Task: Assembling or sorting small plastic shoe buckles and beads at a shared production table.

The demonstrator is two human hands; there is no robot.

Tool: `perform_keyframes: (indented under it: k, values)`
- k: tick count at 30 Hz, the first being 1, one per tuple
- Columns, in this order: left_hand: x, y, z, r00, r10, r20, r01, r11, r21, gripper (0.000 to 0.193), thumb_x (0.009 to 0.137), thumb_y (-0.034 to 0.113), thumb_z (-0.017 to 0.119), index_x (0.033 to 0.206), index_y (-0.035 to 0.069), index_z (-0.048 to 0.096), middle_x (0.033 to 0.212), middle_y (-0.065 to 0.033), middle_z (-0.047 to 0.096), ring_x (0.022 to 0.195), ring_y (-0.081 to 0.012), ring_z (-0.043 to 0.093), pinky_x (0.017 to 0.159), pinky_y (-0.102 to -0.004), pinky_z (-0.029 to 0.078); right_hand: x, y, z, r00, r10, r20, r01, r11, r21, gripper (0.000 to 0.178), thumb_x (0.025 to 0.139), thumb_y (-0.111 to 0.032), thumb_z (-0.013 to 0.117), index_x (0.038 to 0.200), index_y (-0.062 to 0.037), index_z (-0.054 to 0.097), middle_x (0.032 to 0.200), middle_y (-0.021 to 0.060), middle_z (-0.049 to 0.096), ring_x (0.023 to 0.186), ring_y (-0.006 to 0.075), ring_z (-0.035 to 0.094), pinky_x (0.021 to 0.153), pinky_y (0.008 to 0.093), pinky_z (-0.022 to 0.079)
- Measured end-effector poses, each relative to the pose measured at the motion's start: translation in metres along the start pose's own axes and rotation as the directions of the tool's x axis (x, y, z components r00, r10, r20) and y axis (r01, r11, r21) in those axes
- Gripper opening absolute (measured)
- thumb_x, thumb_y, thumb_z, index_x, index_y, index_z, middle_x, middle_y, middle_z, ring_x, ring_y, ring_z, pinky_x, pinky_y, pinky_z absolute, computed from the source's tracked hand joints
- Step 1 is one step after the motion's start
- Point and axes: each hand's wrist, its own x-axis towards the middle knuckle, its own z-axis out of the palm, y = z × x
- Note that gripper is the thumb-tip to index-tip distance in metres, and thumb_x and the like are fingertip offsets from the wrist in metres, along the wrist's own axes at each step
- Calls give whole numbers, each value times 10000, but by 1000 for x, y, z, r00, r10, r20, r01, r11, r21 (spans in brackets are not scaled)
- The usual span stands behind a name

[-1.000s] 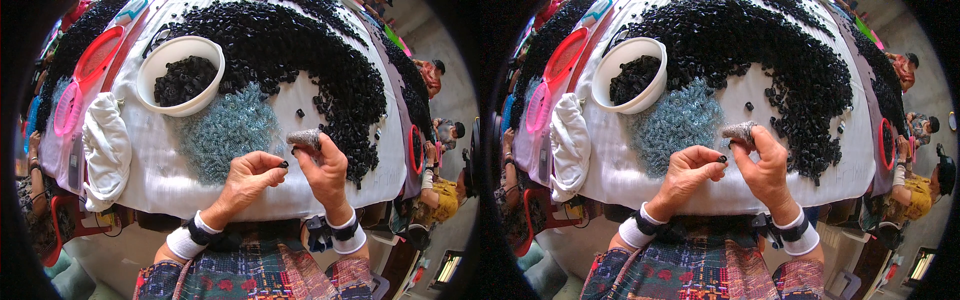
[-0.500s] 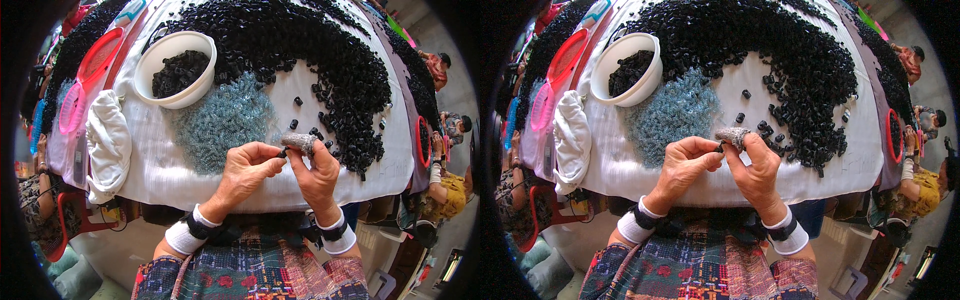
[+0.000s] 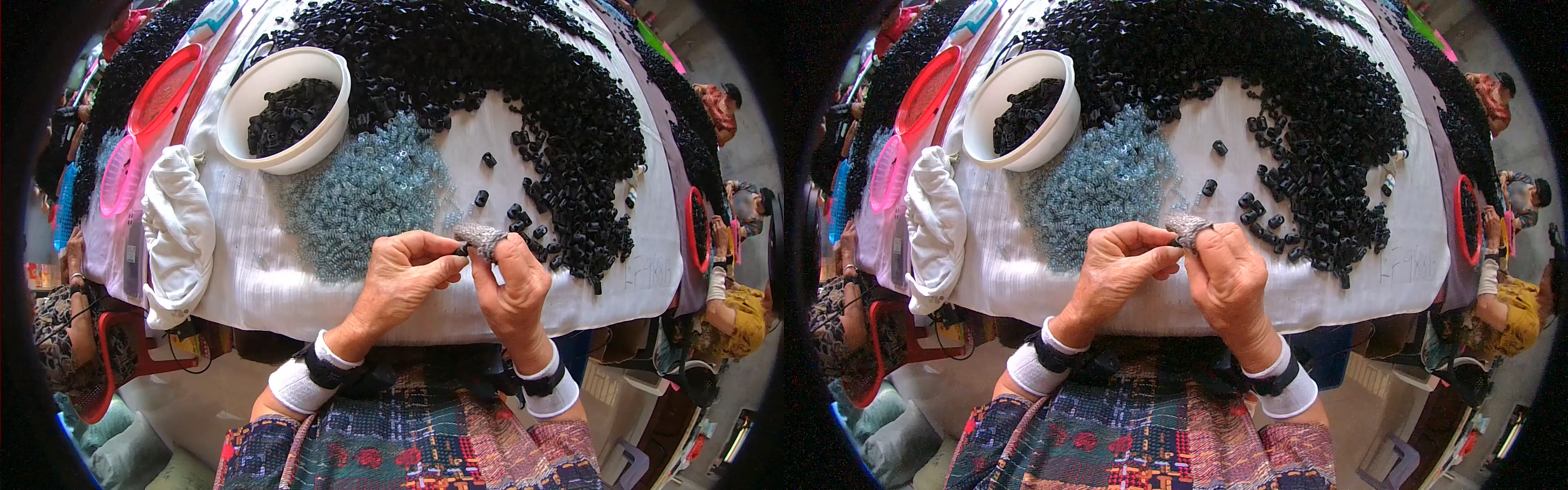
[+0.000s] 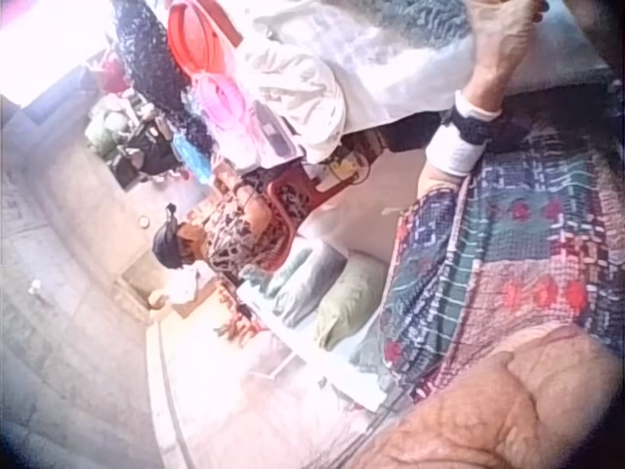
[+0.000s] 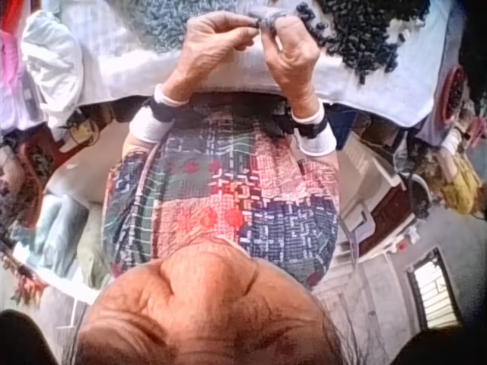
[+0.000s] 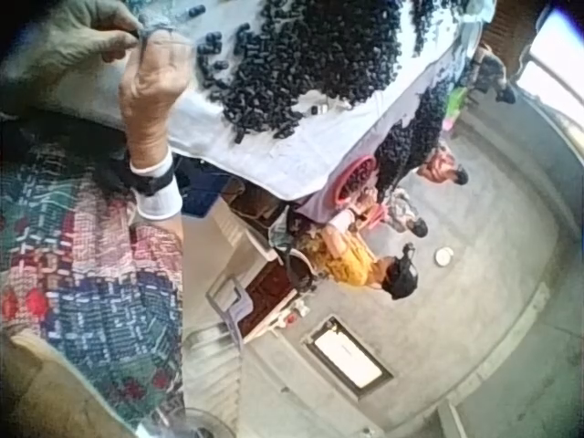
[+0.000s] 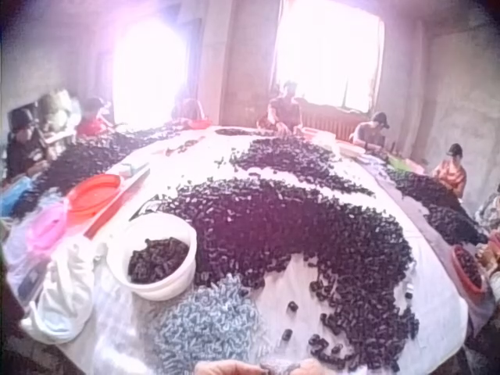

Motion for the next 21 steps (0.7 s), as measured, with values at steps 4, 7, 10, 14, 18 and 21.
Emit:
perform_keyframes:
  k: [4,7,10,14,18,21]
  values:
    - [1,2,2,1000,-7,-16,8,999,38,191,827,111,704,954,-25,660,798,-65,677,679,-80,615,604,-212,512,1,1,-2,992,-109,68,113,991,-66,256,653,103,650,886,19,583,792,142,563,706,301,560,615,371,470]
    - [1,2,2,999,-25,-28,26,999,44,181,834,106,693,950,-28,660,803,-64,678,685,-81,618,601,-213,513,0,0,-2,992,-101,77,106,992,-69,263,652,106,638,893,27,571,790,147,557,714,310,558,619,378,469]
    - [3,2,2,1000,-17,-15,18,1000,26,173,834,106,690,939,-29,662,796,-62,677,677,-84,621,593,-212,509,0,-1,-2,993,-91,80,97,992,-75,254,659,109,622,893,30,559,777,150,544,707,318,553,617,387,465]
    - [3,4,4,1000,-14,-16,15,1000,19,163,828,109,690,916,-26,664,784,-55,674,669,-78,621,580,-204,499,-1,-1,0,994,-93,54,96,994,-56,232,668,111,599,879,29,547,764,156,525,688,328,540,607,403,458]
    - [2,12,5,995,-91,-25,93,995,48,135,822,101,673,890,-14,652,788,-58,672,665,-84,618,591,-198,495,-2,-2,-2,994,-84,64,86,995,-41,230,672,89,616,885,29,551,777,157,539,701,331,549,621,394,466]
    - [2,18,5,991,-132,-13,132,990,41,108,826,78,656,890,-7,637,801,-69,673,685,-100,624,621,-203,504,1,-3,-6,997,-22,75,17,997,71,255,671,38,658,903,33,550,836,175,555,743,338,560,640,389,478]
